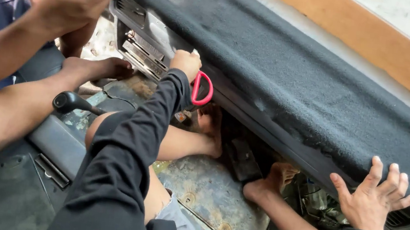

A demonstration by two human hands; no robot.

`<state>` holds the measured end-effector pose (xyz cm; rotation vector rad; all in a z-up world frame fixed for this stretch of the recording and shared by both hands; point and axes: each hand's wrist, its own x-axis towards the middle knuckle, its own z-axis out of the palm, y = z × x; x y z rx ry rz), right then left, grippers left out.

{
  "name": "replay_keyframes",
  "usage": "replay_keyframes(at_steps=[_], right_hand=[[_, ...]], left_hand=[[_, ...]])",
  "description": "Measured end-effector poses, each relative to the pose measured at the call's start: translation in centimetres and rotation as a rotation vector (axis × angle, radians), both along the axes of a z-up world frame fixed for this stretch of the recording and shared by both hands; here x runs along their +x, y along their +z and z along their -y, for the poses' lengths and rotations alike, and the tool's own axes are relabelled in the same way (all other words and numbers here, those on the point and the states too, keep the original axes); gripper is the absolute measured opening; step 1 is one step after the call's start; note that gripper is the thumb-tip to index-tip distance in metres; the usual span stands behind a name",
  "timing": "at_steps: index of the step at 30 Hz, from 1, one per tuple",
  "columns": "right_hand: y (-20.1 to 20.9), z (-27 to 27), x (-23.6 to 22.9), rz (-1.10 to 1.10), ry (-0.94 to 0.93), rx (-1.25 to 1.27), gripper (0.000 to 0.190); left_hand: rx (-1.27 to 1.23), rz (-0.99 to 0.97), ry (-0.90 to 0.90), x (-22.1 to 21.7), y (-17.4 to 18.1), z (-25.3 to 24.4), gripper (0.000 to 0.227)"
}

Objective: Trimming a fabric cover and cutting out openings for features on a vehicle dashboard using scissors and a blade.

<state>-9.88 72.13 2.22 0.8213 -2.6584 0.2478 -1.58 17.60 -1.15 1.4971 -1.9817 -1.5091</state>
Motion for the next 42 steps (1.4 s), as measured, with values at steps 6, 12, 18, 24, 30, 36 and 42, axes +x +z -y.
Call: replay_keyframes(at_steps=[6, 12, 18, 24, 30, 36, 42], right_hand=[[1.4, 0.3, -0.3, 0.221, -0.149, 0.062, 0.102], [5.2, 8.3, -0.5, 0.142, -0.044, 0.009, 0.073], [2.3, 24.5, -2.6, 0.069, 0.398, -0.208, 0.056], [-1.8, 39.3, -2.8, -0.005, 0.518, -0.150, 0.056], [-2.9, 42.4, -2.2, -0.203, 0.458, -0.114, 0.052], [-3.2, 42.6, -3.2, -0.233, 0.483, -0.104, 0.057], [-2.4, 42.0, -5.4, -0.010, 0.589, -0.029, 0.061]], left_hand=[[0.109, -0.012, 0.025, 3.2, 3.1, -4.4, 0.030], [0.095, -0.025, -0.028, 5.2, 1.2, -6.8, 0.034], [0.053, 0.044, 0.014, 2.3, -6.4, -4.4, 0.043], [0.002, 0.141, -0.032, 3.0, -2.4, -4.9, 0.051], [0.003, 0.120, -0.016, 1.2, -0.9, -4.9, 0.053], [0.047, 0.136, -0.065, 0.5, 0.7, -4.3, 0.054], [0.031, 0.175, -0.076, -0.6, 2.9, -2.5, 0.050]])
